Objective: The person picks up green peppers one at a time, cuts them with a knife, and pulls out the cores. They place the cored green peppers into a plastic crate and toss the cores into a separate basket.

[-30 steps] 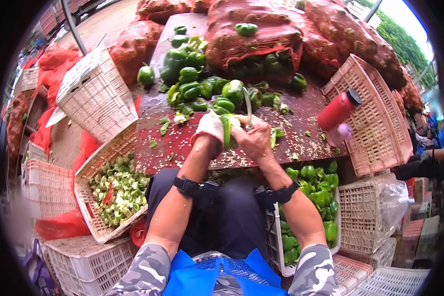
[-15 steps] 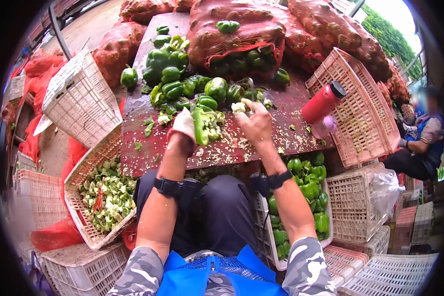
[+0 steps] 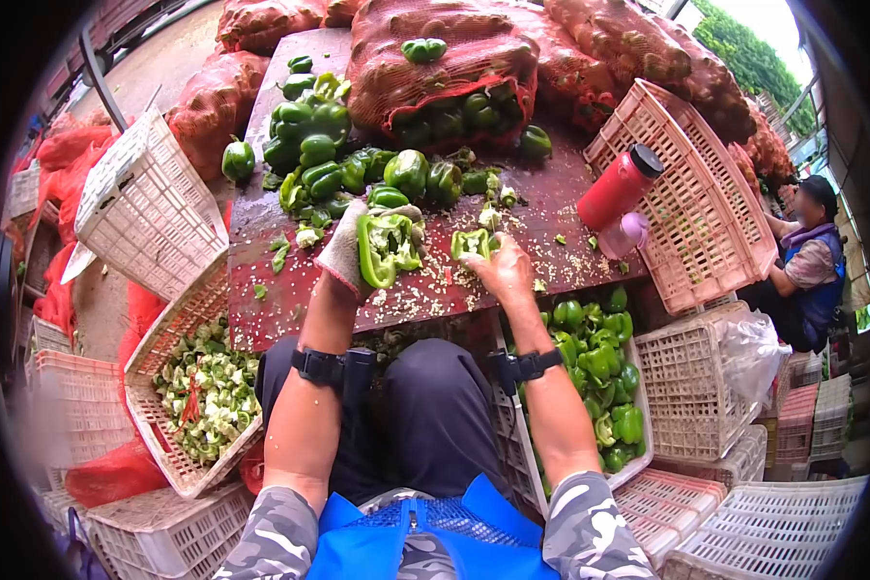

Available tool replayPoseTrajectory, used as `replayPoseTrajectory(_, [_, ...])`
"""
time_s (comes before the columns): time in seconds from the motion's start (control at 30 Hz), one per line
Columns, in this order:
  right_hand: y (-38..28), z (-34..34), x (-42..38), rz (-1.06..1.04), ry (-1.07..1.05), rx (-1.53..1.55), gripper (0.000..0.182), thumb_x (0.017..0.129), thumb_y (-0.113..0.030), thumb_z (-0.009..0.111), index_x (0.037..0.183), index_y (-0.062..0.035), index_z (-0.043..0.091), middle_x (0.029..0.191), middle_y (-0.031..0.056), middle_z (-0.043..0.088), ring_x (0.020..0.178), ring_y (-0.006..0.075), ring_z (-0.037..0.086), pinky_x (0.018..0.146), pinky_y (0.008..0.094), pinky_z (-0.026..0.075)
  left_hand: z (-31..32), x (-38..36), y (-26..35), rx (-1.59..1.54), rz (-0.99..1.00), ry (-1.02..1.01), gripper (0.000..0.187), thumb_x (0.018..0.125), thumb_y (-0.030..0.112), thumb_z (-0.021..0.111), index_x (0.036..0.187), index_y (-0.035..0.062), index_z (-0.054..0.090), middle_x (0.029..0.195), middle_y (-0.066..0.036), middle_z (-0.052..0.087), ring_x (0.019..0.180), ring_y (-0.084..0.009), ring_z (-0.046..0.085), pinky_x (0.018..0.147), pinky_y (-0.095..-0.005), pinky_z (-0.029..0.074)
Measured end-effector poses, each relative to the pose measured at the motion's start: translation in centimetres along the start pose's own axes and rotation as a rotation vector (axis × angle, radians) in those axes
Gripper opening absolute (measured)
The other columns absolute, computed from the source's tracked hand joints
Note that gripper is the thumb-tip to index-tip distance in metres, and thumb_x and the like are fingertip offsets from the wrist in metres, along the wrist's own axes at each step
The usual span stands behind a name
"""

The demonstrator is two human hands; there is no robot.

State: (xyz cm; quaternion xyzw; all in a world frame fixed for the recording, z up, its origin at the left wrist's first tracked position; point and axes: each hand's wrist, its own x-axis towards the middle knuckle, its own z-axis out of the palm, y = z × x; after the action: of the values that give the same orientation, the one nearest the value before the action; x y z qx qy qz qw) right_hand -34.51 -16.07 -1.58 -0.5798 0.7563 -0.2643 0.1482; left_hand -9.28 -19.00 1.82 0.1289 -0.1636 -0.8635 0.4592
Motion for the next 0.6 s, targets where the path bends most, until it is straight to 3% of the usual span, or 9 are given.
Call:
replayPoseTrajectory(0.1, [-1.6, -0.6, -0.4, 0.022, -0.153, 0.023, 0.072, 0.067, -0.046, 0.085, 0.117, 0.0016, 0.066, 0.105, 0.02, 0.073, 0.101, 0.0314, 0.07, 0.092, 0.04, 0.053, 0.5, 0.3, 0.2, 0.111, 0.064, 0.148, 0.077, 0.103, 0.057, 0.02, 0.123, -0.0061, 0.057, 0.102, -0.02, 0.069, 0.081, -0.0328, 0.069, 0.069, -0.0476, 0.06])
replayPoseTrajectory(0.13, [-0.8, -0.2, -0.1, -0.017, -0.16, 0.031, 0.059, 0.073, -0.037, 0.085, 0.113, 0.003, 0.067, 0.1, 0.0183, 0.074, 0.09, 0.0252, 0.072, 0.082, 0.0364, 0.057, 0.5, 0.1, 0.1, 0.131, 0.074, 0.13, 0.082, 0.103, 0.06, 0.016, 0.122, -0.0077, 0.058, 0.099, -0.021, 0.069, 0.079, -0.0321, 0.069, 0.069, -0.0471, 0.06])
replayPoseTrajectory(0.23, [0.5, -0.5, -0.6, 0.135, -0.295, 0.722, 0.037, 0.081, -0.021, 0.082, 0.107, 0.002, 0.069, 0.093, 0.0129, 0.073, 0.076, 0.0173, 0.071, 0.068, 0.0294, 0.057, 0.0, 0.3, 0.0, 0.111, 0.084, 0.13, 0.084, 0.103, 0.059, 0.014, 0.119, -0.0083, 0.061, 0.093, -0.021, 0.069, 0.078, -0.0311, 0.068, 0.067, -0.0443, 0.06])
replayPoseTrajectory(0.27, [-2.5, -3.0, -2.0, 0.188, -0.3, 0.782, 0.022, 0.085, -0.008, 0.077, 0.104, -0.0001, 0.069, 0.088, 0.0074, 0.071, 0.063, 0.0079, 0.064, 0.054, 0.0198, 0.05, 0.1, 0.3, -0.1, 0.161, 0.106, 0.166, 0.082, 0.104, 0.058, 0.015, 0.117, -0.008, 0.063, 0.091, -0.021, 0.069, 0.075, -0.0299, 0.068, 0.065, -0.041, 0.06])
replayPoseTrajectory(0.37, [-5.1, -5.8, -3.8, 0.116, -0.409, 1.041, 0.023, 0.085, -0.01, 0.077, 0.104, -0.0004, 0.068, 0.084, 0.0043, 0.069, 0.058, 0.0047, 0.058, 0.048, 0.0175, 0.044, 0.0, 0.7, -0.7, 0.246, 0.121, 0.175, 0.081, 0.105, 0.057, 0.016, 0.115, -0.0077, 0.064, 0.091, -0.019, 0.07, 0.073, -0.0274, 0.068, 0.065, -0.0385, 0.06])
replayPoseTrajectory(0.4, [-6.4, -5.7, -4.3, 0.142, -0.357, 1.059, 0.025, 0.086, -0.01, 0.076, 0.107, -0.0007, 0.067, 0.081, 0.0021, 0.067, 0.056, 0.0017, 0.053, 0.044, 0.0159, 0.038, 0.4, 0.8, -1.1, 0.29, 0.174, 0.207, 0.078, 0.105, 0.056, 0.018, 0.114, -0.0069, 0.065, 0.093, -0.017, 0.071, 0.072, -0.0248, 0.068, 0.065, -0.0367, 0.06])
replayPoseTrajectory(0.5, [-8.6, -3.4, -4.6, 0.076, -0.352, 0.982, 0.032, 0.085, -0.011, 0.075, 0.113, 0.0011, 0.064, 0.085, 0.0048, 0.07, 0.064, 0.0069, 0.06, 0.052, 0.0215, 0.049, 1.5, 1.1, -2.2, 0.298, 0.225, 0.332, 0.076, 0.106, 0.054, 0.021, 0.11, -0.0053, 0.068, 0.094, -0.015, 0.072, 0.072, -0.023, 0.069, 0.067, -0.0345, 0.06])
replayPoseTrajectory(0.53, [-8.6, -2.4, -4.4, -0.007, -0.372, 1.013, 0.036, 0.085, -0.012, 0.075, 0.115, 0.0024, 0.062, 0.09, 0.0076, 0.07, 0.072, 0.0106, 0.063, 0.061, 0.0255, 0.053, 0.1, 1.0, -1.8, 0.374, 0.177, 0.134, 0.066, 0.105, 0.05, 0.031, 0.114, -0.0058, 0.065, 0.103, -0.016, 0.071, 0.087, -0.0252, 0.071, 0.078, -0.0373, 0.06])
replayPoseTrajectory(0.6, [-7.9, -1.2, -3.9, -0.061, -0.357, 0.945, 0.043, 0.084, -0.013, 0.075, 0.121, 0.0035, 0.059, 0.1, 0.0123, 0.07, 0.089, 0.0166, 0.066, 0.077, 0.0321, 0.056, 1.0, -0.1, -1.2, 0.549, 0.229, 0.139, 0.047, 0.1, 0.036, 0.043, 0.114, -0.002, 0.067, 0.103, -0.014, 0.071, 0.091, -0.0235, 0.07, 0.081, -0.0348, 0.059])
